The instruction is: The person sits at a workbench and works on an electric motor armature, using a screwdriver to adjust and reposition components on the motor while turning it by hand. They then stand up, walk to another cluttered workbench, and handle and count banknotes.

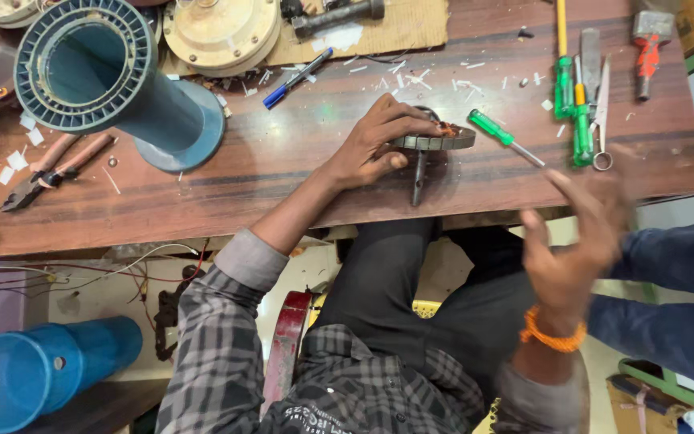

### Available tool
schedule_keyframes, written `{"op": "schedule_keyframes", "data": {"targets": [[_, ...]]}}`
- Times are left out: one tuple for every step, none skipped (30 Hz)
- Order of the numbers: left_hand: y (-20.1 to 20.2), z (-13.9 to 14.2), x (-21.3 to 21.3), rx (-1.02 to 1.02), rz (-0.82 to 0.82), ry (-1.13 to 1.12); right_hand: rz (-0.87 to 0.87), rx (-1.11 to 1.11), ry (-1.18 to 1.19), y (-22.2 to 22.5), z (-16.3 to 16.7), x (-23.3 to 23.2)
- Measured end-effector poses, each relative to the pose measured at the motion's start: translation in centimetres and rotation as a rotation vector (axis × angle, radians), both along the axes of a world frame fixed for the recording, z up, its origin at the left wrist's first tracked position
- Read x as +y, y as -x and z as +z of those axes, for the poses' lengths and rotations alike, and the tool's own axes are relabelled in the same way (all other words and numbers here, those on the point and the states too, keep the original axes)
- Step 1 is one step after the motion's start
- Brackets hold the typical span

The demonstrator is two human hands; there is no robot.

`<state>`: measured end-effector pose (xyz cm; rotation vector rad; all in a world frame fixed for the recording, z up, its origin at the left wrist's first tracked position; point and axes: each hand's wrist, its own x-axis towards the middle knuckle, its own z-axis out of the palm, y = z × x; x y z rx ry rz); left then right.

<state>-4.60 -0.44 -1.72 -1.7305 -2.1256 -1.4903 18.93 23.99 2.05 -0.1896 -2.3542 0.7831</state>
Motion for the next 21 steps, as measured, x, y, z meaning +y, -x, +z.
{"op": "schedule_keyframes", "data": {"targets": [[0.1,0.2,0.1,-0.008,0.001,-0.007,0.074,-0.043,0.166,1.6,-0.9,0.0],[0.2,0.5,0.2,-0.009,-0.001,-0.020,0.153,-0.082,0.326,3.4,-1.6,0.0],[0.2,0.7,0.3,-0.005,-0.008,-0.030,0.224,-0.044,0.579,5.2,-2.3,-0.5],[0.3,1.0,0.4,0.002,-0.019,-0.034,0.297,-0.001,0.836,6.8,-2.9,-0.8],[0.3,1.2,0.5,0.002,-0.019,-0.037,0.271,-0.021,0.769,7.8,-3.2,-0.8],[0.3,1.3,0.5,-0.005,-0.021,-0.034,0.242,-0.044,0.709,8.4,-3.8,-0.9],[0.2,1.3,0.5,-0.015,-0.022,-0.028,0.211,-0.071,0.653,8.9,-4.3,-0.8],[0.1,1.3,0.4,-0.009,-0.017,-0.028,0.263,-0.142,0.817,9.3,-4.6,0.0],[0.1,1.3,0.3,-0.008,-0.006,-0.024,0.321,-0.221,0.986,9.6,-4.8,1.1],[0.0,1.2,0.1,-0.015,0.007,-0.020,0.377,-0.308,1.155,9.6,-5.3,1.6],[-0.1,1.1,0.0,-0.035,0.006,-0.002,0.412,-0.384,1.200,9.4,-6.0,1.8],[-0.1,1.1,0.0,-0.043,-0.002,0.004,0.445,-0.448,1.232,9.4,-6.2,2.5],[-0.1,1.1,0.0,-0.048,-0.013,0.004,0.477,-0.508,1.257,9.5,-6.4,3.1],[-0.1,1.2,0.1,-0.042,-0.012,0.004,0.504,-0.476,1.341,9.5,-6.5,3.6],[-0.1,1.2,0.1,-0.035,-0.006,0.000,0.533,-0.444,1.419,9.6,-6.6,3.9],[0.0,1.3,0.2,-0.023,-0.001,-0.005,0.566,-0.408,1.494,9.9,-6.5,4.4],[0.0,1.4,0.3,-0.015,-0.001,-0.011,0.552,-0.421,1.470,10.4,-6.3,4.8],[-0.1,1.5,0.4,-0.016,-0.001,-0.016,0.533,-0.441,1.449,10.9,-6.1,5.1],[-0.1,1.6,0.4,-0.027,-0.002,-0.018,0.506,-0.467,1.433,11.3,-6.0,5.2],[-0.2,1.6,0.4,-0.029,-0.003,-0.014,0.493,-0.467,1.387,11.9,-5.7,5.4],[-0.2,1.6,0.4,-0.029,-0.005,-0.010,0.483,-0.467,1.342,12.8,-5.2,5.7]]}}
